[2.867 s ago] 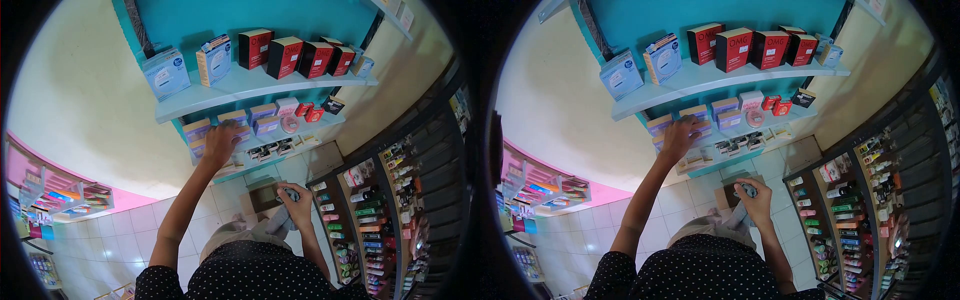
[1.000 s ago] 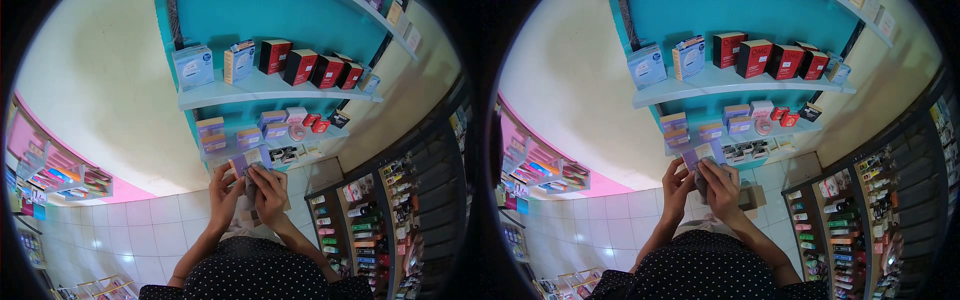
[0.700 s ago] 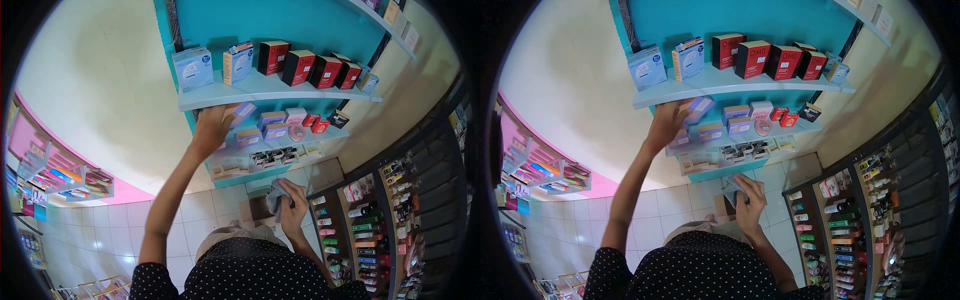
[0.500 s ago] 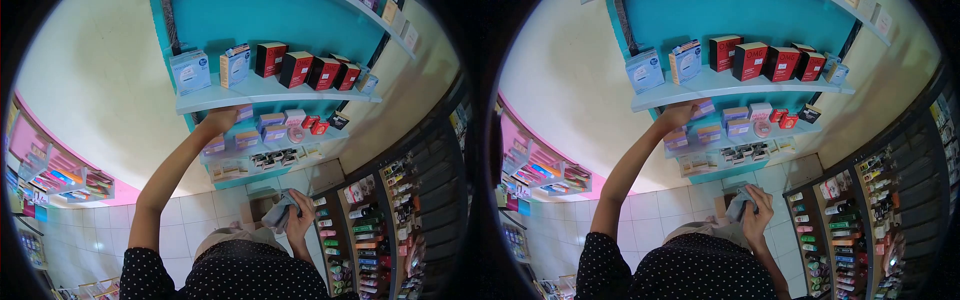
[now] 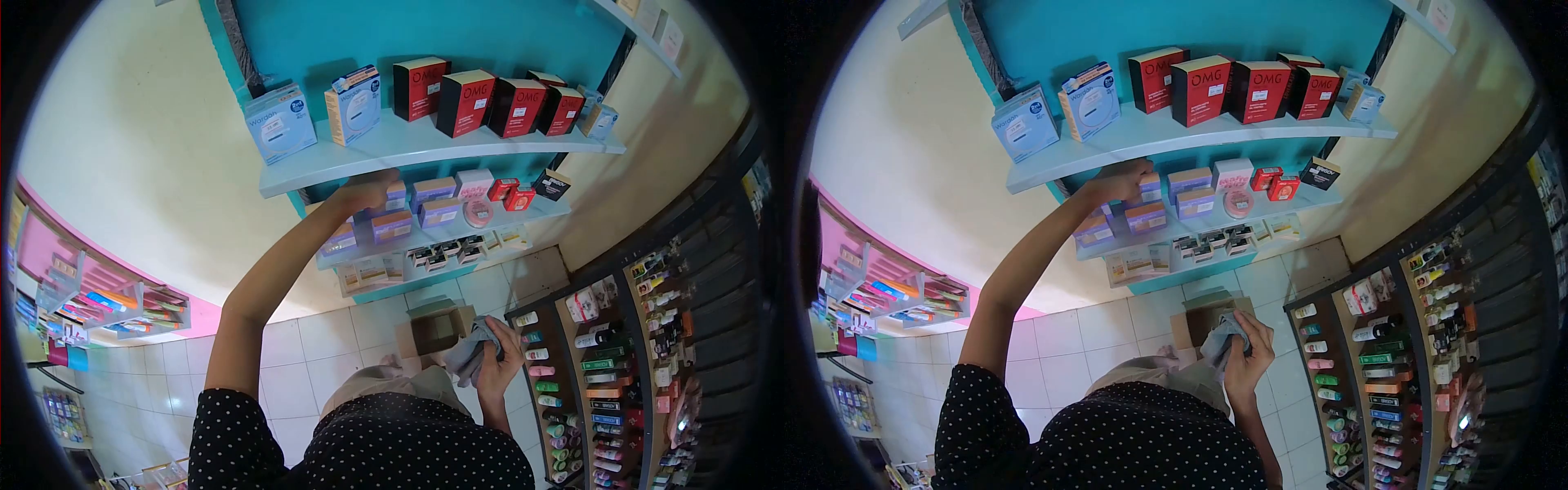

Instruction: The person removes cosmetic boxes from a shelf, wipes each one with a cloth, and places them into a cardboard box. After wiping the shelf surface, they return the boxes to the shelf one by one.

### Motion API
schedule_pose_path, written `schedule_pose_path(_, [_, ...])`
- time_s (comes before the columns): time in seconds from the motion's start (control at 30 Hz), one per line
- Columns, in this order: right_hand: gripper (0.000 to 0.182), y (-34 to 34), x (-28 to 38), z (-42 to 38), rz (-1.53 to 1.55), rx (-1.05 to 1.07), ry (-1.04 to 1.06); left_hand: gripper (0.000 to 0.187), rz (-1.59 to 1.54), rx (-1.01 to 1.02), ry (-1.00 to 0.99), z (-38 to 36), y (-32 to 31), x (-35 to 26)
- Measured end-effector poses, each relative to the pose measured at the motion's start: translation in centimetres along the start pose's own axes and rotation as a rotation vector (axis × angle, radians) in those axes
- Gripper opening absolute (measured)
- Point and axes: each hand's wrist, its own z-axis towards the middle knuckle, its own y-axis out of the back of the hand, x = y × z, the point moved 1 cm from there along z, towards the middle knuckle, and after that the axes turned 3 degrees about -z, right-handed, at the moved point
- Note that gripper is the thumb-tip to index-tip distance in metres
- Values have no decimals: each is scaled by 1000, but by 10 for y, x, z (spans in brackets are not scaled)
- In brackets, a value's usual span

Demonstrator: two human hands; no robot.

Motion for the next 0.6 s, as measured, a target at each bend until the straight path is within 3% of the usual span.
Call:
schedule_pose_path(0.2, [37, 6, -11, 12, 25, 31, 19, 44, -56, -8, -31, 7, -3, 11])
schedule_pose_path(0.6, [37, 33, -33, 53, 78, 148, 53, 42, 112, 115, 151, -10, 22, -20])
